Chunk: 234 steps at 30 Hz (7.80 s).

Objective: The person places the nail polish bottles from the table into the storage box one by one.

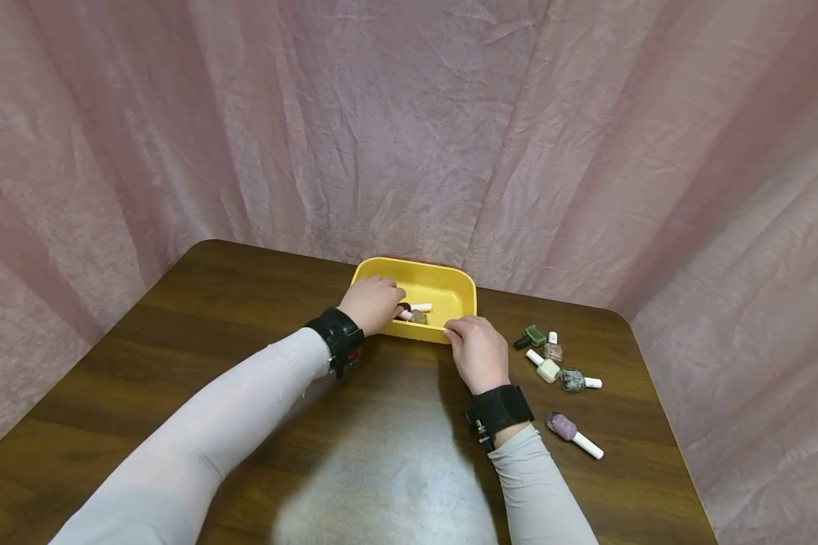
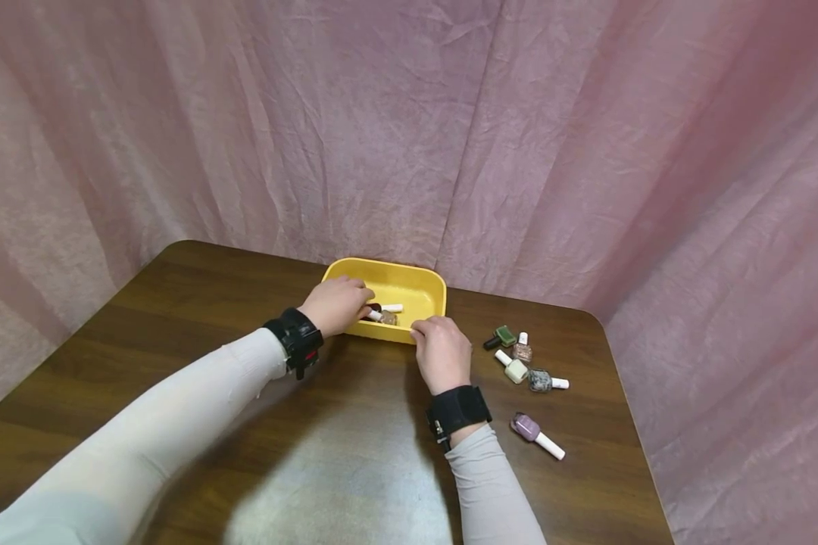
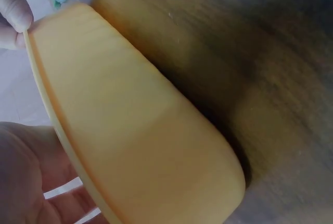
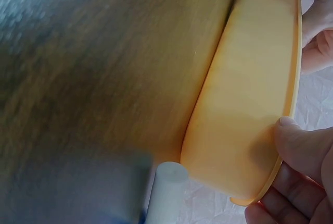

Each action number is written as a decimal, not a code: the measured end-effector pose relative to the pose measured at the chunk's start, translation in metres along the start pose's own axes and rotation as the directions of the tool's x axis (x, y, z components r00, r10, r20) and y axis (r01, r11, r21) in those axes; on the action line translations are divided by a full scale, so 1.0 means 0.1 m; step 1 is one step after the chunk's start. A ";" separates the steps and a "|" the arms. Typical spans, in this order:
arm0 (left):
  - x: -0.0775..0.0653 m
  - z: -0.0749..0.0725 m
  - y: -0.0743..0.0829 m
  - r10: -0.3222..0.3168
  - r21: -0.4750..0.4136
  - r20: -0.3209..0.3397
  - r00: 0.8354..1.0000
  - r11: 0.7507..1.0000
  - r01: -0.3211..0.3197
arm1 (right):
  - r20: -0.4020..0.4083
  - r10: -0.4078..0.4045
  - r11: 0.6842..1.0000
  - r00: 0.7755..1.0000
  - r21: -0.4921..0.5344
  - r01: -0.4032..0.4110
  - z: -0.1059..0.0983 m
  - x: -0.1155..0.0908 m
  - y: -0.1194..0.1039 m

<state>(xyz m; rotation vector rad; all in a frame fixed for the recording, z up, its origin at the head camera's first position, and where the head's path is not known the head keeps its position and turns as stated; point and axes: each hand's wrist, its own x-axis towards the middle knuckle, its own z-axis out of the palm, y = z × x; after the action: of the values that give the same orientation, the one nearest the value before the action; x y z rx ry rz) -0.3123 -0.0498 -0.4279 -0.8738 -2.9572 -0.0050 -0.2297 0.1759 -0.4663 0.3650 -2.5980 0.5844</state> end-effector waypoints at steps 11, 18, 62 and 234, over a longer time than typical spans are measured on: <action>-0.12 0.06 -0.01 0.009 -0.014 -0.131 0.991 1.000 -0.011 | 0.011 0.003 1.000 1.000 -0.003 -0.003 -0.02 0.00 -0.01; -0.22 0.05 0.05 0.046 -0.005 -0.217 0.975 0.999 -0.048 | 0.008 0.002 1.000 1.000 -0.006 -0.002 -0.01 0.00 0.01; -0.77 0.25 0.33 -0.020 -0.082 -0.384 0.923 0.997 -0.013 | -0.018 -0.001 1.000 1.000 -0.011 0.000 -0.18 -0.18 0.17; -0.20 0.37 0.66 0.024 -0.176 -0.357 0.934 0.980 -0.092 | 0.234 0.287 0.926 0.929 -0.317 -0.206 -1.62 -1.76 1.52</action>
<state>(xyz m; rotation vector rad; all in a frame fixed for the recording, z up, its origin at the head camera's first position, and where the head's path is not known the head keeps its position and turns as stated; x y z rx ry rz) -0.2617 -0.0041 -0.4669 -0.8735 -2.6212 -0.4057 -0.0704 0.4105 -0.4718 0.0180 -2.9725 0.2368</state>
